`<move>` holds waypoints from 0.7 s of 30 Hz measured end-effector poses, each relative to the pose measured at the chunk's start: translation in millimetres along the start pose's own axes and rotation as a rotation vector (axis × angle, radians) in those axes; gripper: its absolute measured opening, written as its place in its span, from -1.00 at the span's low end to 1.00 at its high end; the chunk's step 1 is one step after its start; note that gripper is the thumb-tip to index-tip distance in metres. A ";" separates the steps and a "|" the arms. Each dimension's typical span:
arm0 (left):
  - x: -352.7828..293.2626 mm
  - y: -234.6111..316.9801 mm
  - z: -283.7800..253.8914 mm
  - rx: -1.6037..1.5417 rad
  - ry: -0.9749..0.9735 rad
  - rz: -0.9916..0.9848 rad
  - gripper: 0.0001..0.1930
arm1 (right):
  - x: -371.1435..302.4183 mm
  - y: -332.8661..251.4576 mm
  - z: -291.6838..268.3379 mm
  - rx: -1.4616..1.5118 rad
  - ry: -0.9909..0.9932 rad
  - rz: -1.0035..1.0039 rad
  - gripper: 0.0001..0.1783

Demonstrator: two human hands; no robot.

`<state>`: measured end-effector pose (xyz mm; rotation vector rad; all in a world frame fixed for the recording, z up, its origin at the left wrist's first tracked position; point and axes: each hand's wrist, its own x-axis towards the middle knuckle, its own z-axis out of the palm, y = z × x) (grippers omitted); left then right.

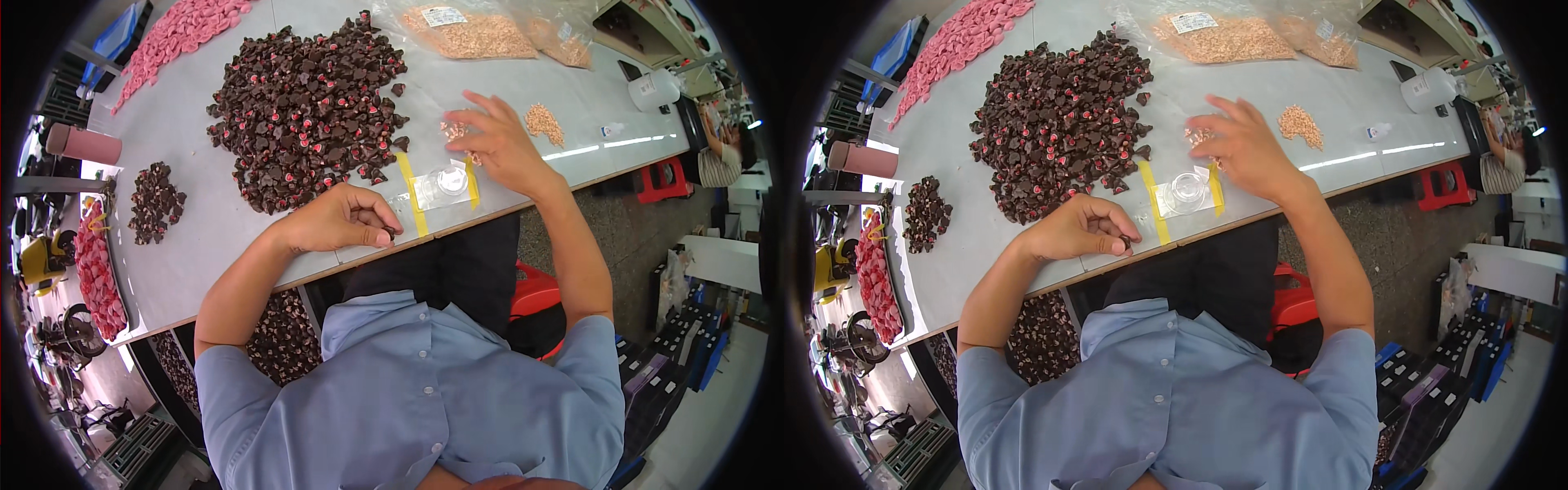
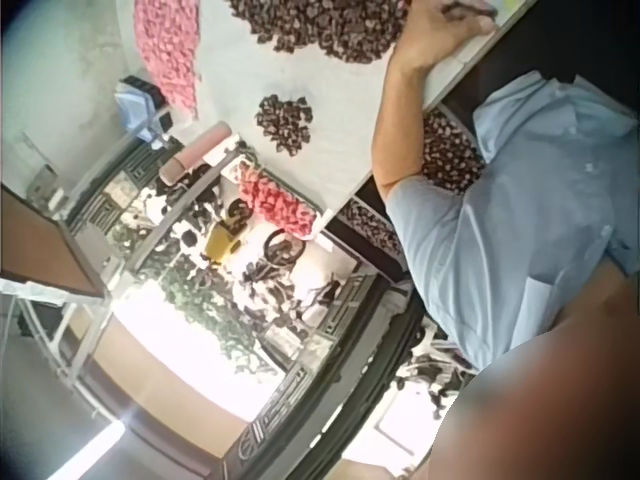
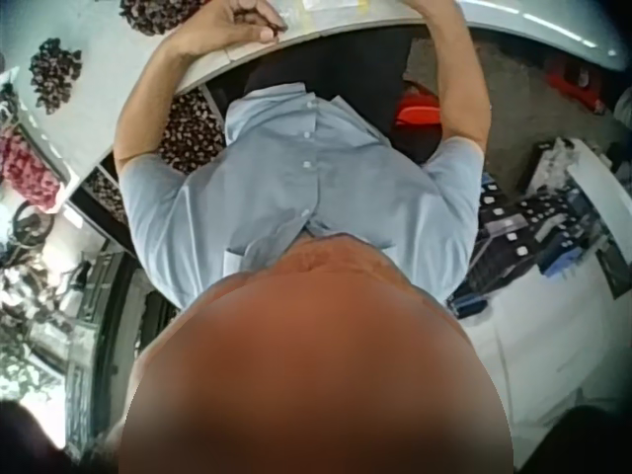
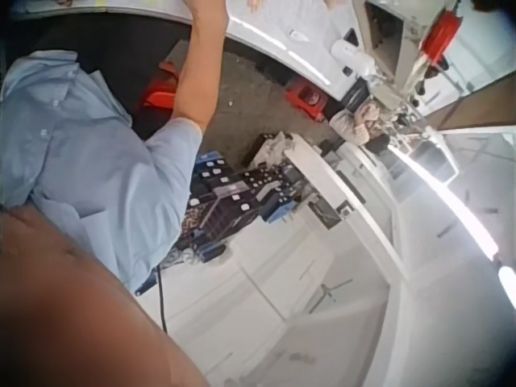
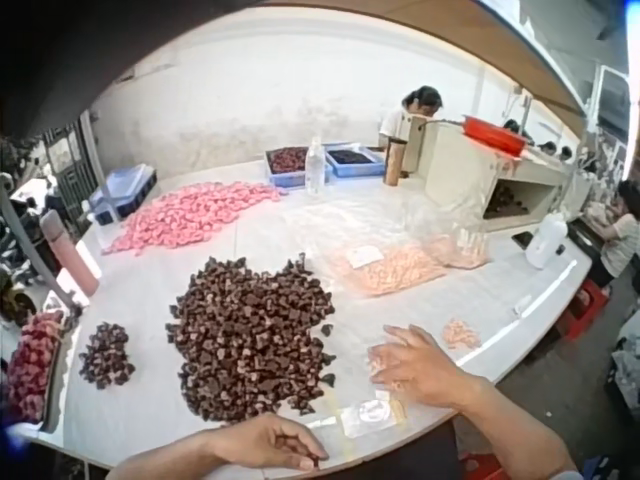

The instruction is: Assembling small plastic components at a workbench.

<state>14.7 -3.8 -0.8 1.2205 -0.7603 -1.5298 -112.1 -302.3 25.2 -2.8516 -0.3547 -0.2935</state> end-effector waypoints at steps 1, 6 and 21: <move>0.3 -0.6 -0.1 -0.006 0.001 -0.002 -0.75 | -7.4 6.6 -2.7 0.003 -0.005 0.000 -0.66; 0.8 4.1 2.1 -0.012 -0.001 0.017 -0.76 | -14.1 11.0 1.7 0.173 0.141 0.081 -0.73; 1.7 7.3 2.0 0.019 -0.004 0.000 -0.76 | -18.8 11.1 11.7 0.006 0.259 0.013 -0.81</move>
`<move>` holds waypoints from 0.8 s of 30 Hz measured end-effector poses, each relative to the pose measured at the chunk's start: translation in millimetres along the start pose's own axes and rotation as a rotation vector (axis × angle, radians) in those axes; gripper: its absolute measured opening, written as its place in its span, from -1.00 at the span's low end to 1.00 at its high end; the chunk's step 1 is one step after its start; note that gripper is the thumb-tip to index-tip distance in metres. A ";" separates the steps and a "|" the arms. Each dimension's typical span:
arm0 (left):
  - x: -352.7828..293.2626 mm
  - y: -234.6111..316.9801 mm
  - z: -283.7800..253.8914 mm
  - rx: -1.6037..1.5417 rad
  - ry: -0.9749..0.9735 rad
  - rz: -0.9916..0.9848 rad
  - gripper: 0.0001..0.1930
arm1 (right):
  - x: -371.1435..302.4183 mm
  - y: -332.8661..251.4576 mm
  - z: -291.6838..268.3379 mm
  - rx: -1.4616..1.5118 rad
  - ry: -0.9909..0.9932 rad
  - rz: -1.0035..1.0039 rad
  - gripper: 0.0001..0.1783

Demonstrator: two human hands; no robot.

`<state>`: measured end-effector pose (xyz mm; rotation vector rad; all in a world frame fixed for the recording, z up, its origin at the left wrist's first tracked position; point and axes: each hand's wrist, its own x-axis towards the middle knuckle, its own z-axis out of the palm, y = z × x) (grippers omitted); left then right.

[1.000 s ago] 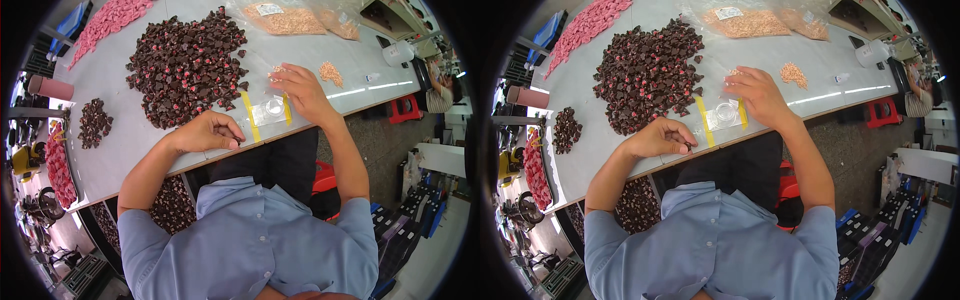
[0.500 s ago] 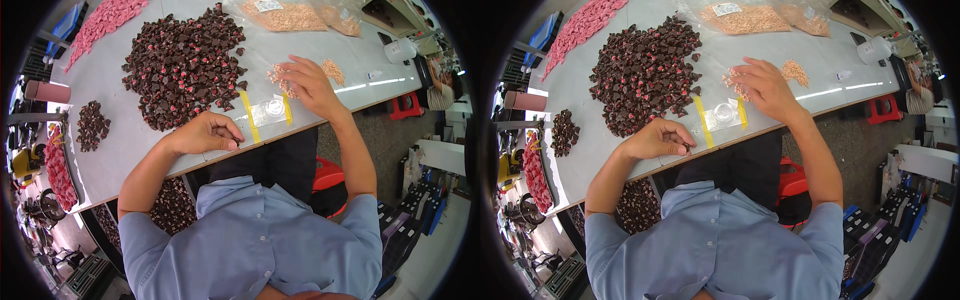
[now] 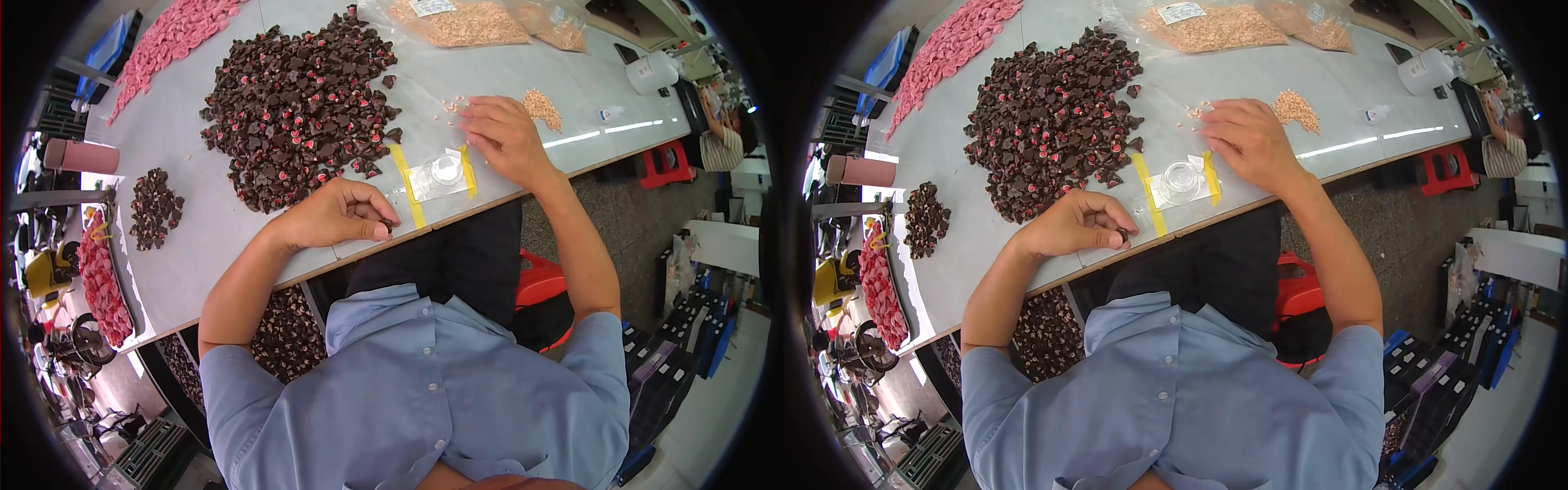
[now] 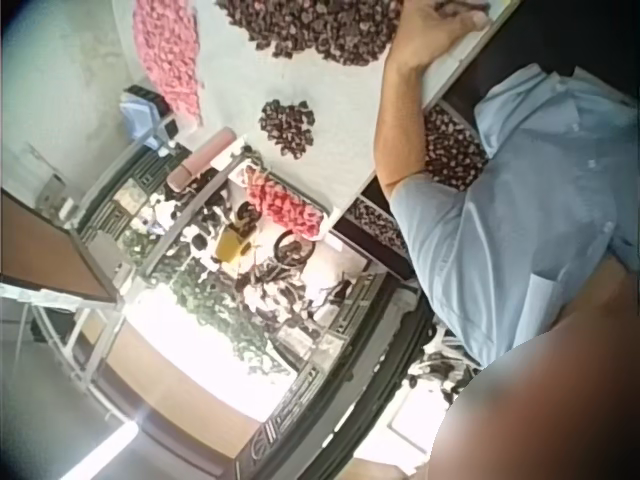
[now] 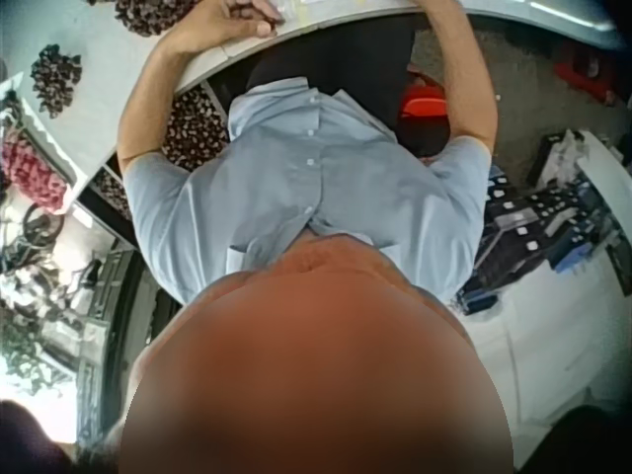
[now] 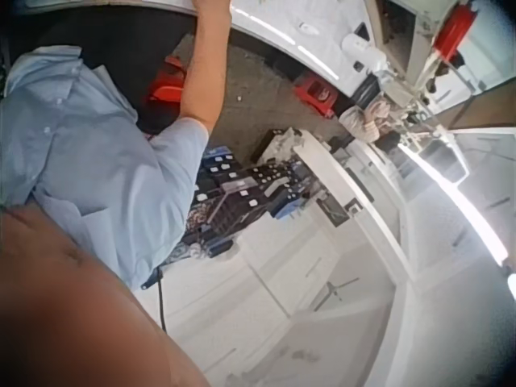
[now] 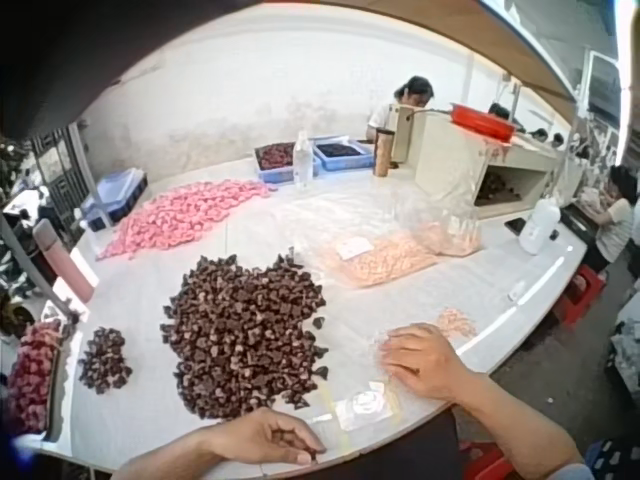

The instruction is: Assembling small plastic components at a workbench.

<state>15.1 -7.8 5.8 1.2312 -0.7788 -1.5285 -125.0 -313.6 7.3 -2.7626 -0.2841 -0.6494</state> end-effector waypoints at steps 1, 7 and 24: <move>-0.2 0.0 0.1 0.006 -0.004 -0.002 -0.76 | 7.5 -0.3 3.1 0.017 0.018 -0.011 -0.79; 1.2 -3.0 0.1 -0.037 0.006 0.010 -0.76 | 43.6 4.4 30.8 0.120 -0.056 0.023 -0.84; 0.4 0.6 2.1 0.005 0.020 -0.009 -0.77 | -39.6 -39.6 -33.3 0.128 -0.012 0.386 -0.90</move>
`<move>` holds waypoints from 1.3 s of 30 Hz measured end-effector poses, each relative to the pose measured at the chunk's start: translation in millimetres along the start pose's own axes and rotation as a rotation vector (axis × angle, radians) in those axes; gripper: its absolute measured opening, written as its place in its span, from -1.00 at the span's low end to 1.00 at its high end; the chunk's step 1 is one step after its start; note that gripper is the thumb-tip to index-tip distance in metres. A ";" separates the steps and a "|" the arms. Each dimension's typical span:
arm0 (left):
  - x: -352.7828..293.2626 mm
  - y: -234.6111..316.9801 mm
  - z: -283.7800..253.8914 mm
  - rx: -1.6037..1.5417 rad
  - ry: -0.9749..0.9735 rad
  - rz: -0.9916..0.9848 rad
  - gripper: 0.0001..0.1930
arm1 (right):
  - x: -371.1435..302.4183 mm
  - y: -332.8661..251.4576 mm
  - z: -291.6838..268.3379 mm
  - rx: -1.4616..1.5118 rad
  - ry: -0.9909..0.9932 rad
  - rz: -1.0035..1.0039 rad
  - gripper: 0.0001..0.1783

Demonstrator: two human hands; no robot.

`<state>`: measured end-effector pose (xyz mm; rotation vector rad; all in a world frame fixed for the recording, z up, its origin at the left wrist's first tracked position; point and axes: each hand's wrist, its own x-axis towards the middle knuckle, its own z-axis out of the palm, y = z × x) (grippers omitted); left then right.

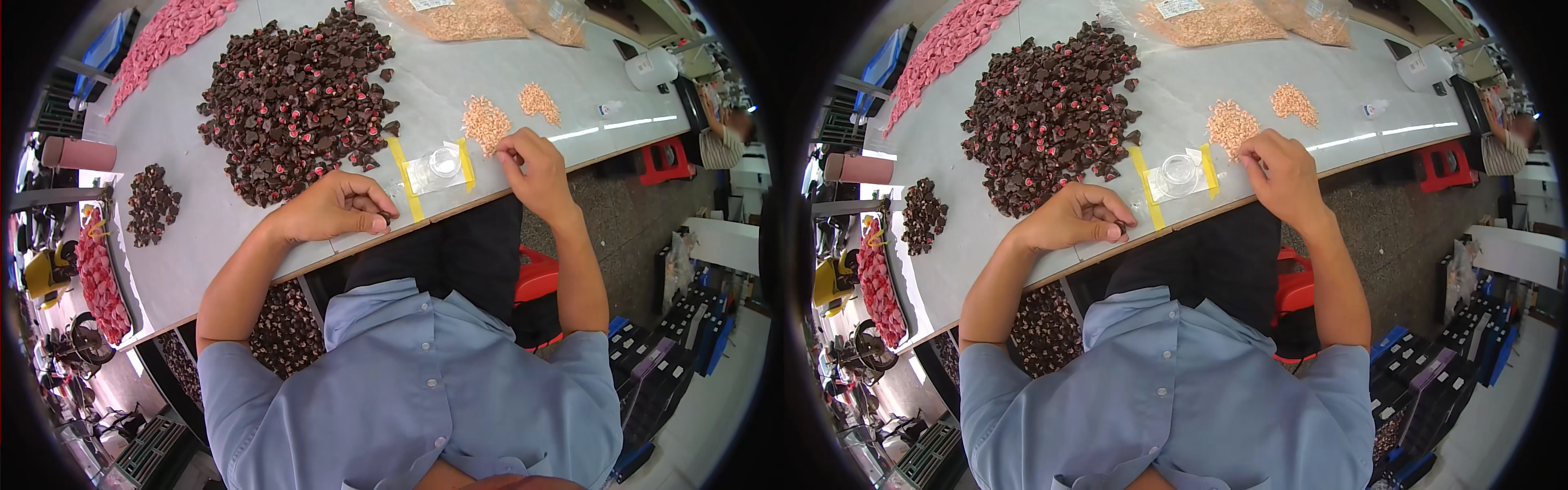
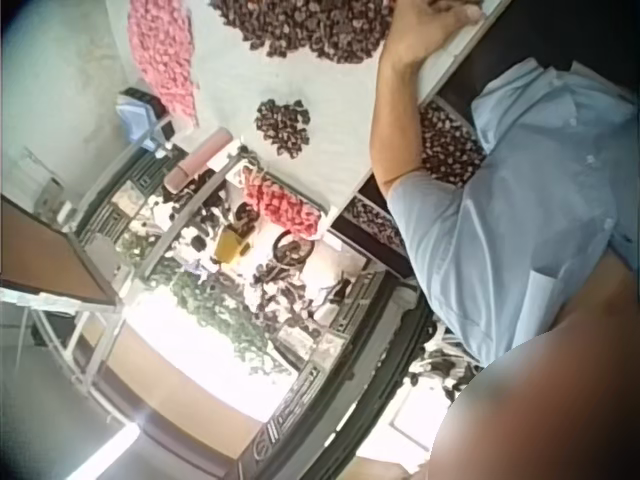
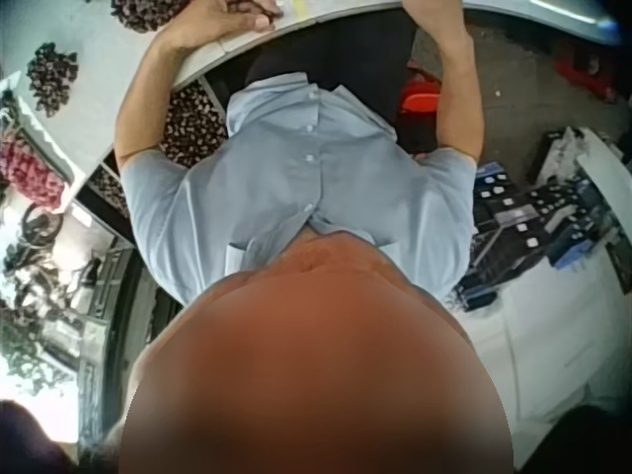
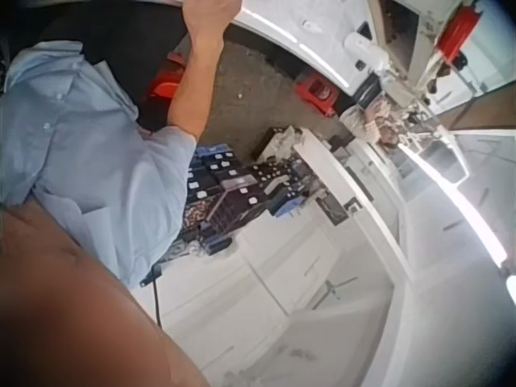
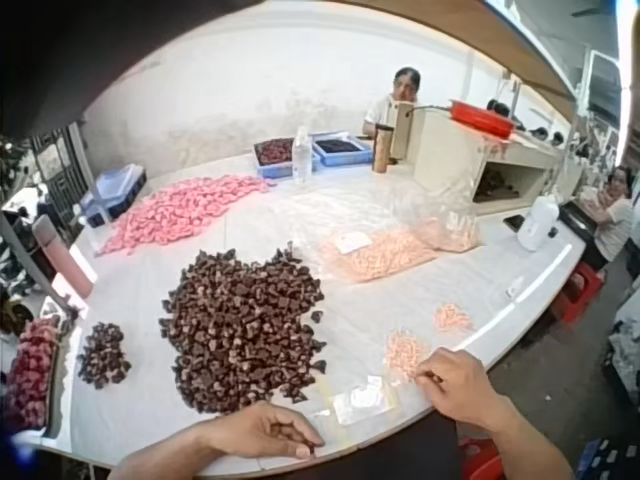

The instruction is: Assembling small plastic components at a workbench.

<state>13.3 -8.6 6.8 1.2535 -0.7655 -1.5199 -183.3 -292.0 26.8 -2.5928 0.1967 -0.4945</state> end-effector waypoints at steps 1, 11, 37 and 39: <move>0.2 0.7 0.5 0.006 0.003 0.000 -0.77 | -4.3 -0.4 4.3 -0.018 -0.003 0.003 -0.90; -0.1 -4.6 -1.3 0.037 0.012 0.013 -0.78 | -11.6 -1.9 24.0 -0.078 0.075 0.035 -0.90; -4.9 -2.8 9.8 -0.094 0.038 -0.034 -0.79 | -23.9 -129.2 80.6 0.154 0.251 -0.220 -0.79; -5.3 -5.6 11.6 -0.094 0.035 -0.021 -0.77 | -24.4 -128.5 72.5 0.309 0.207 -0.079 -0.79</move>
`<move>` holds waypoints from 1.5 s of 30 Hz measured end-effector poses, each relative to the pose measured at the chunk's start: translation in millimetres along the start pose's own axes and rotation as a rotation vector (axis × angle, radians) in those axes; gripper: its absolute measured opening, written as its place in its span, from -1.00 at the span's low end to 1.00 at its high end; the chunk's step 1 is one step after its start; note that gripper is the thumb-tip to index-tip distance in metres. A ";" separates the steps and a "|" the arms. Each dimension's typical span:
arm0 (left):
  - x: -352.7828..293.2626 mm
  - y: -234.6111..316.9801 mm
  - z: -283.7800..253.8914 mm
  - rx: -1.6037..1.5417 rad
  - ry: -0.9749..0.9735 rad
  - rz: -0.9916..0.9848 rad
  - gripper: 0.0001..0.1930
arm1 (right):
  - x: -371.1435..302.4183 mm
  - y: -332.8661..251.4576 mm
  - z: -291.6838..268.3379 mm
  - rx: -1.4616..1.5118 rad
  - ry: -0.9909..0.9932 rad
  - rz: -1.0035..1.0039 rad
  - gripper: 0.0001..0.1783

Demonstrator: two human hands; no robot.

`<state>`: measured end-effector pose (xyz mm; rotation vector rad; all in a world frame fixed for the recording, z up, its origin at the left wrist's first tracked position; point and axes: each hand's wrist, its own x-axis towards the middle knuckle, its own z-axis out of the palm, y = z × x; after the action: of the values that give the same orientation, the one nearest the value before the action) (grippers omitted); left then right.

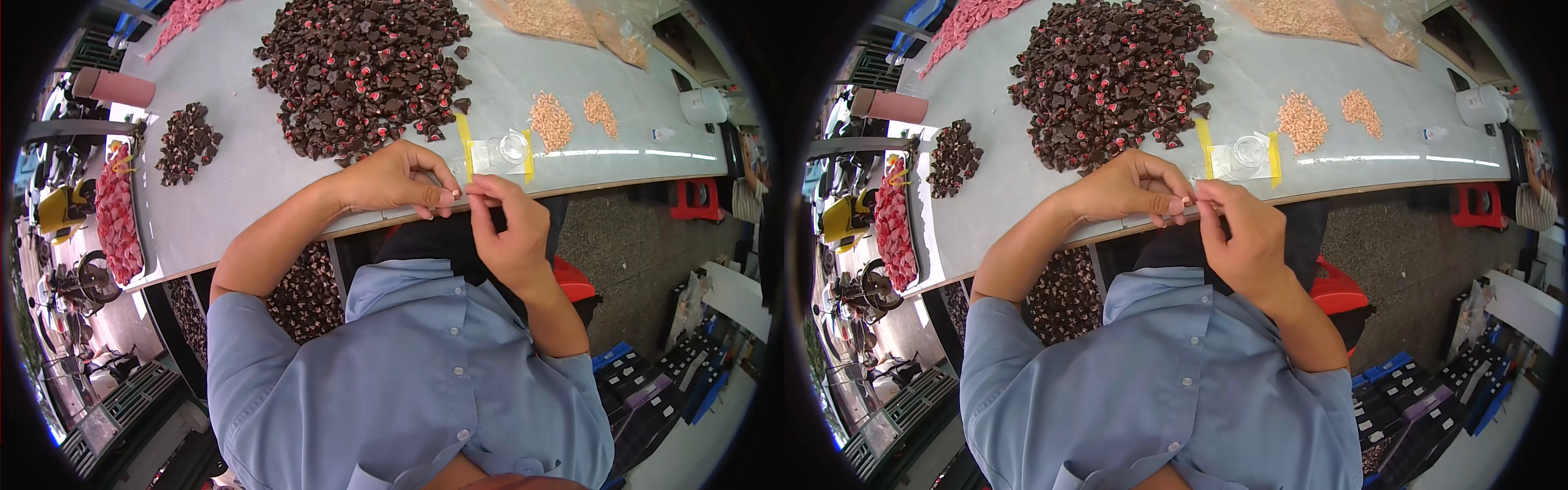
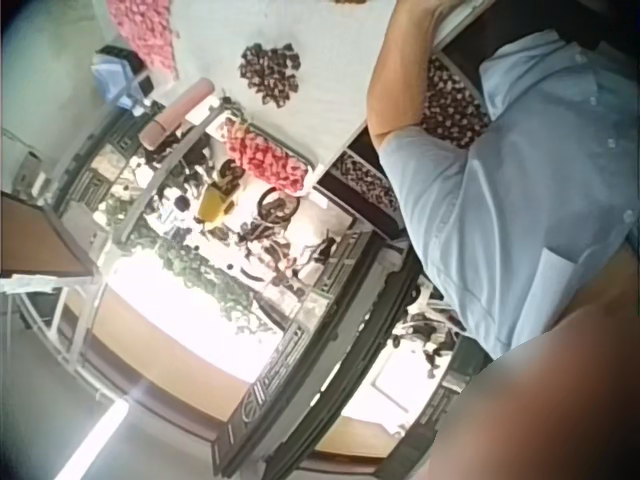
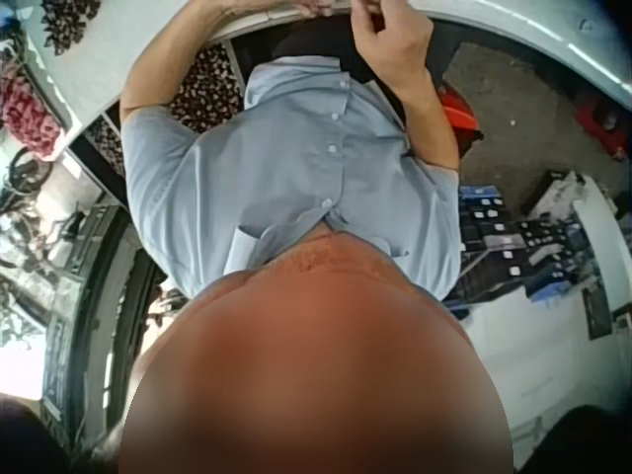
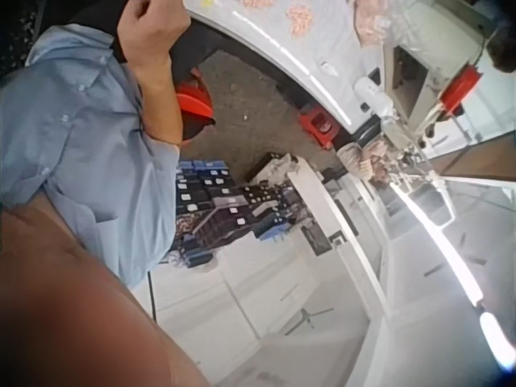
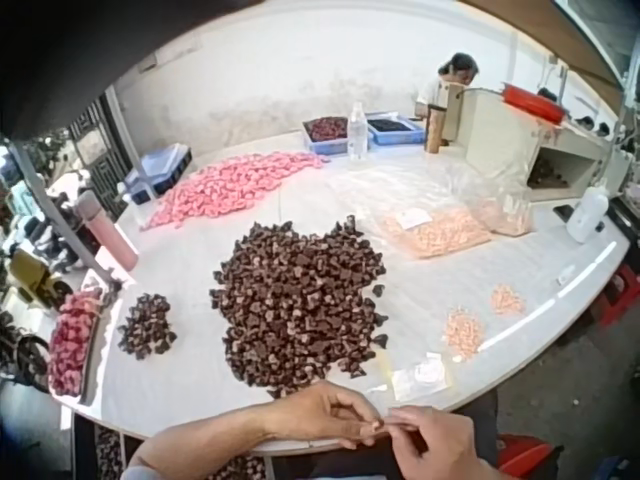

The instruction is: Assembling small plastic components at a workbench.

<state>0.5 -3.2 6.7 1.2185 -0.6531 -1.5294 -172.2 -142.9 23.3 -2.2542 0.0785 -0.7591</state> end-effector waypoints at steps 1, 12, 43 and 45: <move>-0.2 -1.0 0.6 0.001 -0.003 0.012 -0.75 | 0.8 0.4 -5.2 0.141 -0.015 0.161 -0.79; -0.7 4.2 -1.1 0.086 -0.069 -0.027 -0.76 | 9.6 12.6 -10.1 0.072 -0.291 -0.007 -0.85; -0.5 3.2 -0.7 0.095 -0.009 0.000 -0.78 | 76.4 24.5 -82.9 -0.527 -0.405 -0.290 -0.86; 0.0 3.8 -0.4 0.089 -0.005 0.002 -0.77 | 78.4 28.2 -82.8 -0.568 -0.436 -0.283 -0.88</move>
<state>2.3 -4.3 9.9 1.2807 -0.7318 -1.5158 -148.0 -237.4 88.8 -2.9704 -0.2712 -0.3933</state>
